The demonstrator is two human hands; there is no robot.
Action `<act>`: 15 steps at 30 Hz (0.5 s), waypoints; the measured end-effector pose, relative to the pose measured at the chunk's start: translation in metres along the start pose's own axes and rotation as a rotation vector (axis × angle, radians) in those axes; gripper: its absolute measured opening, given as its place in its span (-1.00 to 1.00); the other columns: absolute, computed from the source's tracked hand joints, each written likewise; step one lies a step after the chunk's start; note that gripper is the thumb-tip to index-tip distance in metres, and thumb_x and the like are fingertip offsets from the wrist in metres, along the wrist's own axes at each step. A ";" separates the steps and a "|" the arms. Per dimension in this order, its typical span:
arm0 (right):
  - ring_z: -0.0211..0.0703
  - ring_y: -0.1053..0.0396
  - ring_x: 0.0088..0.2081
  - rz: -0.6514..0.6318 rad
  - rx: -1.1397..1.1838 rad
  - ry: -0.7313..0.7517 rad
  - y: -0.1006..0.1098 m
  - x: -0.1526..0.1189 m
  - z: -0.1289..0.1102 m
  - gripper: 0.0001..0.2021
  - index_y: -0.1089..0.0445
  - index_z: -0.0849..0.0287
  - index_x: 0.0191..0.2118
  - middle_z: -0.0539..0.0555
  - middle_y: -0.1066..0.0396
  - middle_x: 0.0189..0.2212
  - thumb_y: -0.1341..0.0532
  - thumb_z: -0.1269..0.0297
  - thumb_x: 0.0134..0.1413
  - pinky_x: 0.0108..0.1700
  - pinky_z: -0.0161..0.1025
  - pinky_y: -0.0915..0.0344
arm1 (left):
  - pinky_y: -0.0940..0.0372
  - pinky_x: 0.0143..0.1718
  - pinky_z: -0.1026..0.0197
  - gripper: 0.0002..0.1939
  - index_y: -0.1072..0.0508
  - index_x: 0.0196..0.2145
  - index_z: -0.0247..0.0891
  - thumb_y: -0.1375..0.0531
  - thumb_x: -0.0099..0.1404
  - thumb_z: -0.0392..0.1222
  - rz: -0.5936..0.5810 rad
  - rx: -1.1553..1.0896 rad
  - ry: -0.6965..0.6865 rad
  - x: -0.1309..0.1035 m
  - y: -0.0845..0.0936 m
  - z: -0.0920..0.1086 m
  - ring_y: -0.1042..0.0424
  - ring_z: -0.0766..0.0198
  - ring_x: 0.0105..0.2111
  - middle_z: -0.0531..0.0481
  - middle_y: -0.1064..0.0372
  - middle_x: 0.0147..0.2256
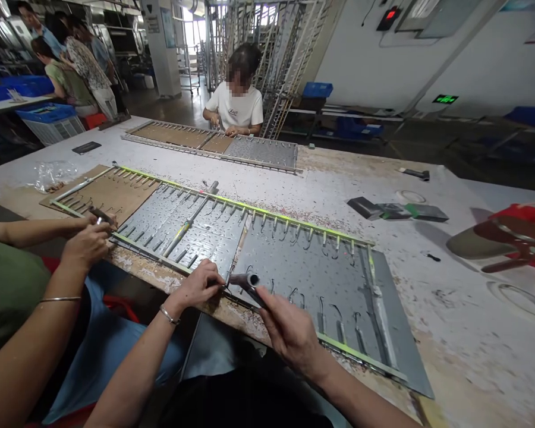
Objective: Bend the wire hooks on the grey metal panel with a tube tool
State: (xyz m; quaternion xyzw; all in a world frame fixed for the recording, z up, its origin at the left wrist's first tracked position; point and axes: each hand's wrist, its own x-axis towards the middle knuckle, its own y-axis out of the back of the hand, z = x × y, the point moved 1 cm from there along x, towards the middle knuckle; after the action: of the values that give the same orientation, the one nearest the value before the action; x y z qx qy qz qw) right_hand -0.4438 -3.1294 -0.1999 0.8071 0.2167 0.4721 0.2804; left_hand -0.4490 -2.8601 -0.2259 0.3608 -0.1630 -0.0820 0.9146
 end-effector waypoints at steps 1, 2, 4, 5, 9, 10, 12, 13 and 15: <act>-0.09 -0.36 -0.41 0.016 -0.006 0.011 0.000 -0.001 0.001 -0.56 0.01 0.20 0.47 0.08 -0.33 -0.35 0.05 0.37 0.61 -0.40 -0.25 -0.21 | -0.20 -0.09 0.15 -0.86 -0.54 -0.33 -0.24 -0.25 0.26 -0.44 -0.001 0.002 0.002 0.000 0.000 0.000 -0.27 0.16 -0.18 0.00 -0.35 -0.35; -0.09 -0.34 -0.44 -0.004 -0.030 0.022 -0.001 -0.001 0.002 -0.57 -0.01 0.19 0.46 0.06 -0.31 -0.37 0.08 0.36 0.62 -0.44 -0.26 -0.19 | -0.20 -0.09 0.15 -0.86 -0.55 -0.32 -0.24 -0.25 0.26 -0.44 -0.003 0.005 0.000 0.000 0.000 0.000 -0.27 0.17 -0.18 0.00 -0.35 -0.35; -0.11 -0.30 -0.51 -0.091 -0.084 0.030 -0.001 -0.002 0.005 -0.60 -0.08 0.18 0.43 0.03 -0.28 -0.42 0.14 0.33 0.63 -0.50 -0.27 -0.11 | -0.21 -0.09 0.14 -0.85 -0.56 -0.30 -0.24 -0.23 0.27 -0.44 -0.015 0.013 -0.007 0.000 0.000 -0.001 -0.27 0.17 -0.19 -0.01 -0.35 -0.35; -0.12 -0.29 -0.52 -0.117 -0.091 0.026 -0.001 -0.001 0.006 -0.60 -0.10 0.18 0.42 0.02 -0.27 -0.43 0.13 0.31 0.63 -0.51 -0.27 -0.10 | -0.21 -0.09 0.14 -0.84 -0.57 -0.29 -0.24 -0.23 0.27 -0.44 -0.022 0.017 -0.010 0.001 0.000 -0.001 -0.28 0.17 -0.19 -0.01 -0.35 -0.35; -0.11 -0.35 -0.42 0.050 -0.004 -0.011 0.004 -0.001 0.006 -0.55 -0.03 0.19 0.46 0.07 -0.32 -0.36 0.02 0.39 0.59 -0.39 -0.26 -0.23 | -0.22 -0.07 0.12 -0.86 -0.57 -0.29 -0.23 -0.23 0.28 -0.40 -0.034 0.021 -0.004 0.002 0.000 -0.001 -0.29 0.15 -0.16 -0.02 -0.38 -0.34; -0.11 -0.34 -0.43 0.070 -0.007 -0.004 0.005 -0.002 0.006 -0.55 -0.02 0.18 0.47 0.07 -0.32 -0.37 0.02 0.40 0.58 -0.39 -0.26 -0.23 | -0.22 -0.07 0.12 -0.86 -0.57 -0.30 -0.23 -0.23 0.28 -0.40 -0.031 0.017 -0.002 0.002 0.000 -0.001 -0.29 0.15 -0.16 -0.02 -0.38 -0.34; -0.13 -0.30 -0.49 0.009 -0.063 0.010 0.003 -0.005 0.008 -0.57 -0.06 0.17 0.45 0.04 -0.30 -0.41 0.06 0.37 0.59 -0.46 -0.29 -0.17 | -0.22 -0.08 0.13 -0.86 -0.57 -0.30 -0.23 -0.22 0.28 -0.39 -0.027 0.008 -0.003 0.003 -0.001 0.000 -0.30 0.16 -0.17 -0.02 -0.39 -0.35; -0.14 -0.28 -0.52 -0.043 -0.094 0.007 0.002 -0.006 0.009 -0.58 -0.10 0.18 0.43 0.02 -0.28 -0.44 0.08 0.36 0.60 -0.49 -0.29 -0.14 | -0.22 -0.08 0.13 -0.86 -0.58 -0.29 -0.23 -0.22 0.29 -0.39 -0.026 0.007 -0.006 0.003 -0.001 0.000 -0.30 0.16 -0.18 -0.02 -0.39 -0.35; -0.15 -0.29 -0.51 -0.086 -0.103 -0.027 0.002 -0.007 0.011 -0.58 -0.12 0.19 0.43 0.02 -0.29 -0.43 0.07 0.36 0.59 -0.48 -0.30 -0.14 | -0.22 -0.09 0.13 -0.85 -0.59 -0.29 -0.22 -0.21 0.30 -0.37 -0.034 0.020 -0.013 0.003 -0.001 -0.001 -0.30 0.17 -0.18 -0.02 -0.38 -0.35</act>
State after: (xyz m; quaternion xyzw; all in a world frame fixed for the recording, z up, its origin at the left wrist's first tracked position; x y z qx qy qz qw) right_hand -0.4373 -3.1381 -0.2070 0.7879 0.2225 0.4592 0.3447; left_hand -0.4458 -2.8613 -0.2264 0.3720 -0.1637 -0.0982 0.9084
